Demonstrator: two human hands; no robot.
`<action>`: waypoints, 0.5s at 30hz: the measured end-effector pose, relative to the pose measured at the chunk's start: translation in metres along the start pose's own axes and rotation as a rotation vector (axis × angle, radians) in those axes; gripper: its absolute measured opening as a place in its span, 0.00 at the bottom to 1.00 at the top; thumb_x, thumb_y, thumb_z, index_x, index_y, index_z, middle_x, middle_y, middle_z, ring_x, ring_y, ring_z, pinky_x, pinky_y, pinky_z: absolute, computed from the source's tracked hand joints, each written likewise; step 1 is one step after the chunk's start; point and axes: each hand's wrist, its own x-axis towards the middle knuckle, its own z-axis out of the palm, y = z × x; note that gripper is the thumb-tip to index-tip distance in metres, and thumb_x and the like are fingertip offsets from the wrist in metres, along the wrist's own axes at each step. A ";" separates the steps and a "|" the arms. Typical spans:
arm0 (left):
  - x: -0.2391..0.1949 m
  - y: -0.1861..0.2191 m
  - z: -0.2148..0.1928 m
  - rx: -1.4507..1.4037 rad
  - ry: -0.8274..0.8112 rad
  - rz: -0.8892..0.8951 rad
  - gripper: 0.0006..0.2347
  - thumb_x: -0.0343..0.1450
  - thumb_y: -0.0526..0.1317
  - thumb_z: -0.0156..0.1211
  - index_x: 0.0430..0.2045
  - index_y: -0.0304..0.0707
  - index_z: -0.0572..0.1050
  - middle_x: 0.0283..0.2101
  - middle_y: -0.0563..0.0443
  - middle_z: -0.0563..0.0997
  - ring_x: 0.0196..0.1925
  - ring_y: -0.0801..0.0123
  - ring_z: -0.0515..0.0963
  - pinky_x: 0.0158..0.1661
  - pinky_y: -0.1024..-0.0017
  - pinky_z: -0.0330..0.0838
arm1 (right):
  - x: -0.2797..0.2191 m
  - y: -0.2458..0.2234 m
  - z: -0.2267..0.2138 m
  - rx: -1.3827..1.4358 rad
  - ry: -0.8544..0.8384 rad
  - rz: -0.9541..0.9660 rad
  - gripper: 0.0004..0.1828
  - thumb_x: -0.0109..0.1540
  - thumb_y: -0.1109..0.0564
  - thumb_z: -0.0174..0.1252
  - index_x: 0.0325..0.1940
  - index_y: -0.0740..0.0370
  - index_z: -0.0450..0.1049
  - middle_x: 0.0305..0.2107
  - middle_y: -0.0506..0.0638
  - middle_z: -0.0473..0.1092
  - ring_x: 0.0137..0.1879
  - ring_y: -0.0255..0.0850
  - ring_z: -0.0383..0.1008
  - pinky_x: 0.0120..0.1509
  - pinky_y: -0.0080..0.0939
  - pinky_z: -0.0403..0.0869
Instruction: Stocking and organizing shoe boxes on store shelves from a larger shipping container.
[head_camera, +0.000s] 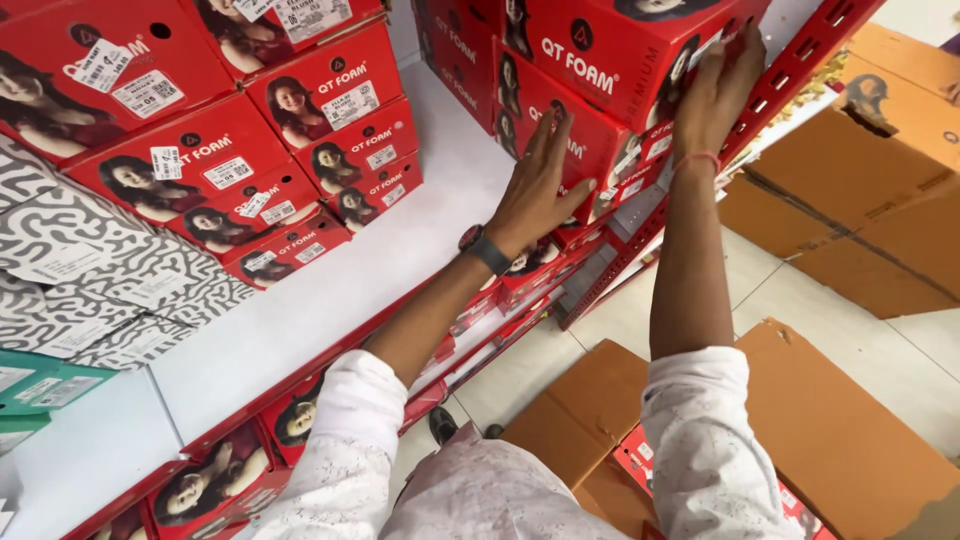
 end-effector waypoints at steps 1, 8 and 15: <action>0.007 -0.002 0.003 0.003 0.005 0.000 0.39 0.72 0.46 0.66 0.72 0.27 0.47 0.74 0.18 0.48 0.76 0.32 0.53 0.70 0.49 0.59 | 0.006 0.001 0.003 0.004 -0.002 -0.004 0.27 0.74 0.55 0.48 0.75 0.68 0.58 0.70 0.61 0.60 0.76 0.52 0.63 0.81 0.50 0.61; 0.042 -0.012 0.013 -0.189 -0.057 -0.182 0.46 0.70 0.54 0.67 0.73 0.32 0.39 0.76 0.21 0.38 0.80 0.37 0.40 0.70 0.49 0.54 | 0.018 0.001 0.014 -0.049 0.075 0.092 0.38 0.75 0.36 0.48 0.77 0.69 0.55 0.72 0.66 0.54 0.78 0.57 0.56 0.81 0.50 0.57; 0.050 -0.020 -0.001 -0.380 -0.004 -0.202 0.53 0.68 0.59 0.68 0.74 0.39 0.28 0.78 0.25 0.35 0.79 0.37 0.43 0.66 0.45 0.61 | 0.001 -0.041 0.013 -0.118 0.021 0.183 0.33 0.71 0.33 0.48 0.60 0.67 0.67 0.53 0.63 0.71 0.57 0.52 0.67 0.66 0.49 0.66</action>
